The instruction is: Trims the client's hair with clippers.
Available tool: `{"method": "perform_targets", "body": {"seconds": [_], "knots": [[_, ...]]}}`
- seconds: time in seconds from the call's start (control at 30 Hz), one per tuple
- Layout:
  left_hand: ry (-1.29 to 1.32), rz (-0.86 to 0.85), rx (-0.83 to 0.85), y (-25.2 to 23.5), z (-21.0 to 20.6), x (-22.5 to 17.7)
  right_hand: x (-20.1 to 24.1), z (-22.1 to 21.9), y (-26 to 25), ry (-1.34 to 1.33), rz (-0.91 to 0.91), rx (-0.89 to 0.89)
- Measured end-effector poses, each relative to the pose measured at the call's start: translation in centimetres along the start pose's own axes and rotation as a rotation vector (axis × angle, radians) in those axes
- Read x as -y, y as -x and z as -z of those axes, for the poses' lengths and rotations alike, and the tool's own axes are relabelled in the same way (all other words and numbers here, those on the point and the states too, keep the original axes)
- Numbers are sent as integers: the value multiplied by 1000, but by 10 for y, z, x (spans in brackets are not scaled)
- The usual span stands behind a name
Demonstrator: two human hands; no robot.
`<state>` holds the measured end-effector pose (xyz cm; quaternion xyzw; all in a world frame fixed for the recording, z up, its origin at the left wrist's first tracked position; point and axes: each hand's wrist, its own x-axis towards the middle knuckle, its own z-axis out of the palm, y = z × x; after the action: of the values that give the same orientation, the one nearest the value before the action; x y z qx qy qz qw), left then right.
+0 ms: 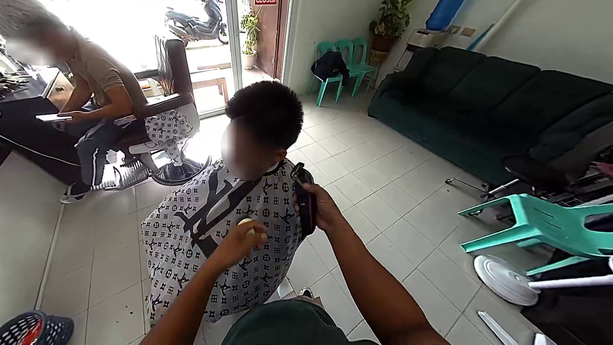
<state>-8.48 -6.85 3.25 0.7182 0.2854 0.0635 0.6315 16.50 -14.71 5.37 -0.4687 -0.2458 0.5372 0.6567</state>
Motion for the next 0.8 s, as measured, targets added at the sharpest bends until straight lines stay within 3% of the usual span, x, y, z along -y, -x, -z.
{"method": "perform_targets", "body": {"seconds": [0.13,0.27,0.43,0.8], "knots": [[8,101,-175,42,-23,58,-1,-35,-26,185,-63,-1],[56,136,-228,64,-33,86,0,-44,-46,177,-82,-69],[112,150,-294,70,-40,96,1,-44,-53,213,-69,-88],[99,163,-239,61,-44,88,4,-43,-55,204,29,-83]]}}
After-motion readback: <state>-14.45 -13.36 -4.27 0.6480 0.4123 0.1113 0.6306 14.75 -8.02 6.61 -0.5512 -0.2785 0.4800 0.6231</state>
